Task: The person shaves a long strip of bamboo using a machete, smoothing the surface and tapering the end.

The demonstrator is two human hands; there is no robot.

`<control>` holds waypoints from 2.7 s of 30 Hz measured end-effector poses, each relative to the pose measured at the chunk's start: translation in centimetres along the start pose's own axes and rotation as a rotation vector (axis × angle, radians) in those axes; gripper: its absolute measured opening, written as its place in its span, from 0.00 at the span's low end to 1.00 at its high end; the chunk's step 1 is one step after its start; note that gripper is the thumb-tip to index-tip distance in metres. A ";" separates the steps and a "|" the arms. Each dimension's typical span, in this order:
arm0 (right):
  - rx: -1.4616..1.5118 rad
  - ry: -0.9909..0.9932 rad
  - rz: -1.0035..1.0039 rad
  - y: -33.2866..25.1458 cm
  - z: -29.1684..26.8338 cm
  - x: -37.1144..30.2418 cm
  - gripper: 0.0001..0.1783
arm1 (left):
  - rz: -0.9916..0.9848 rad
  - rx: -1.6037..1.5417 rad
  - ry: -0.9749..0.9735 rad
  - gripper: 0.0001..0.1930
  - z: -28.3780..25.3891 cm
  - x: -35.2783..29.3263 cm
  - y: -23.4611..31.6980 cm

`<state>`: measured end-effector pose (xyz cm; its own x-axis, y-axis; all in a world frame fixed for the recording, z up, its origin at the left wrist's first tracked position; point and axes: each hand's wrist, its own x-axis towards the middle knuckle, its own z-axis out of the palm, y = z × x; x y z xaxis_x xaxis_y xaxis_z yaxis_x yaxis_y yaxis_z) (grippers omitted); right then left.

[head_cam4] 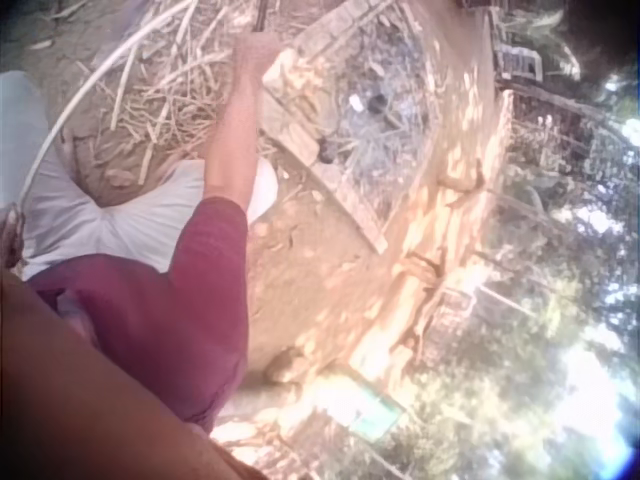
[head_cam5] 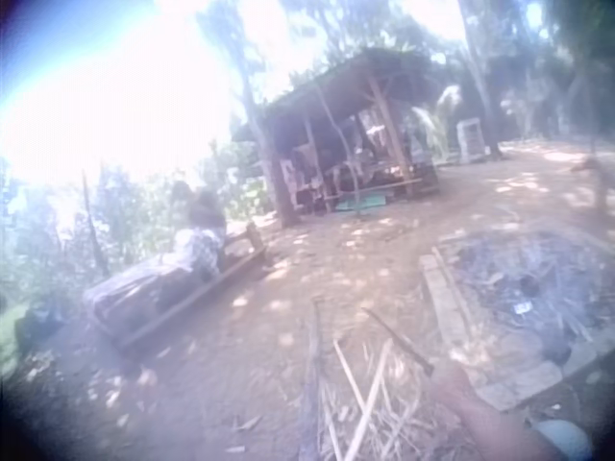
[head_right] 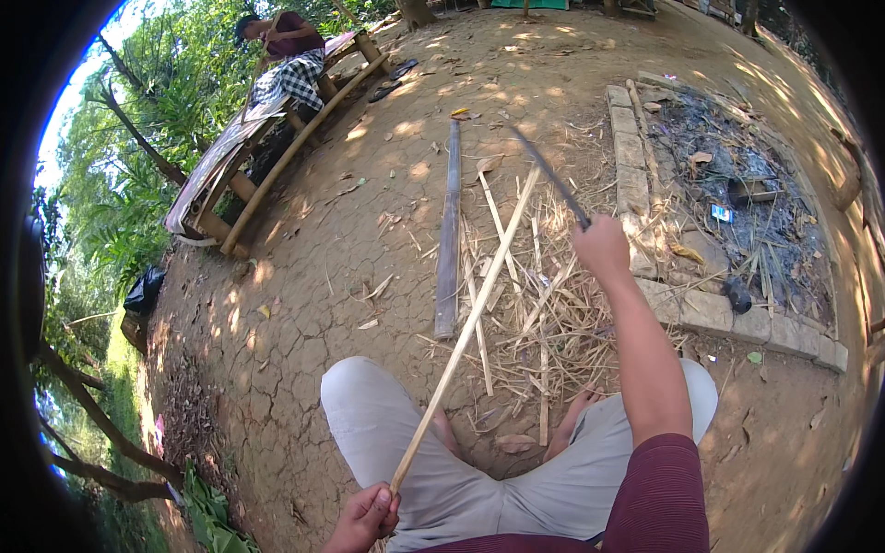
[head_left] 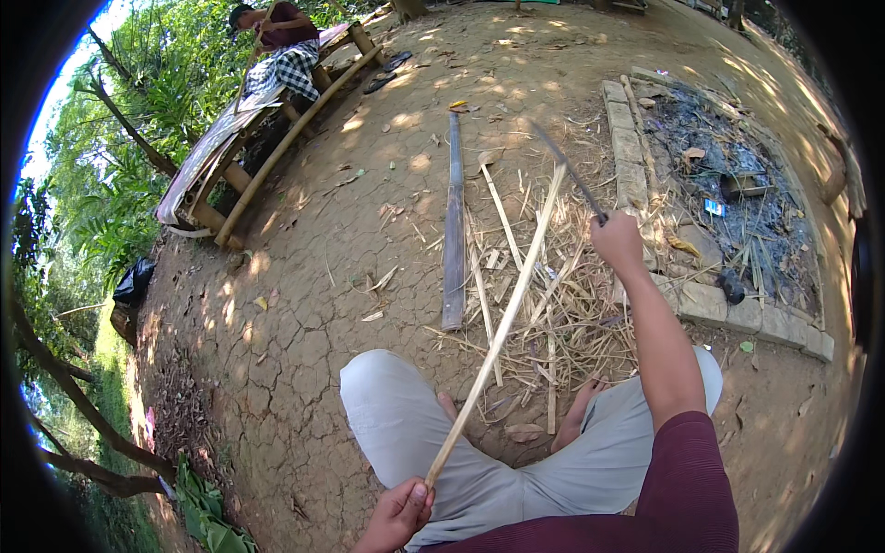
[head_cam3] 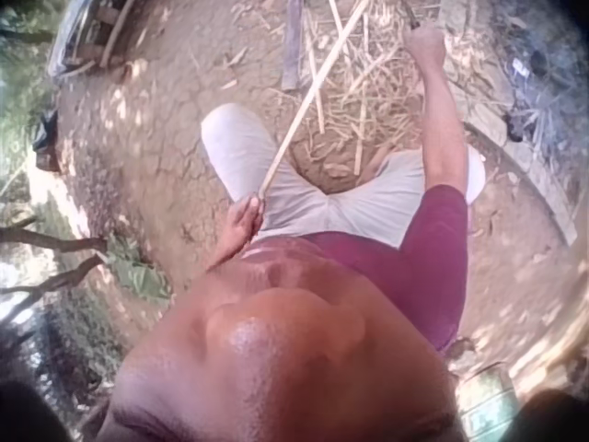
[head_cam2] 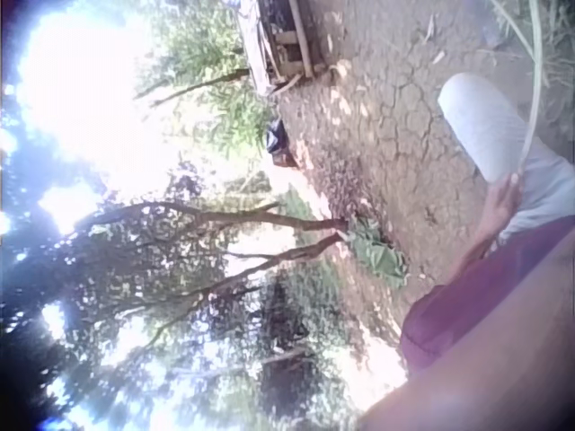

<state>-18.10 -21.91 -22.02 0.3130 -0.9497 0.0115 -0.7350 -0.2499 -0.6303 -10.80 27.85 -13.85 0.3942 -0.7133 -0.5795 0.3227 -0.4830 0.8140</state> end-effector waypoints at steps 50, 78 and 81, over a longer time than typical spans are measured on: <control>-0.276 0.447 -0.844 -6.1 0.5 -3.2 0.10 | 0.547 -0.093 0.077 0.11 9.0 21.9 11.4; -0.162 0.177 -0.949 -7.1 0.9 -4.8 0.05 | 0.396 -0.125 0.090 0.12 9.5 20.9 11.1; -0.268 0.295 -0.721 -6.4 -1.2 0.9 0.11 | 0.410 -0.132 0.005 0.12 10.3 20.1 10.3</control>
<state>-13.83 -21.35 -17.06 0.6199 -0.5399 0.5695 -0.5439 -0.8187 -0.1841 -8.44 3.33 -16.73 0.5166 -0.8302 -0.2095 0.2458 -0.0906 0.9651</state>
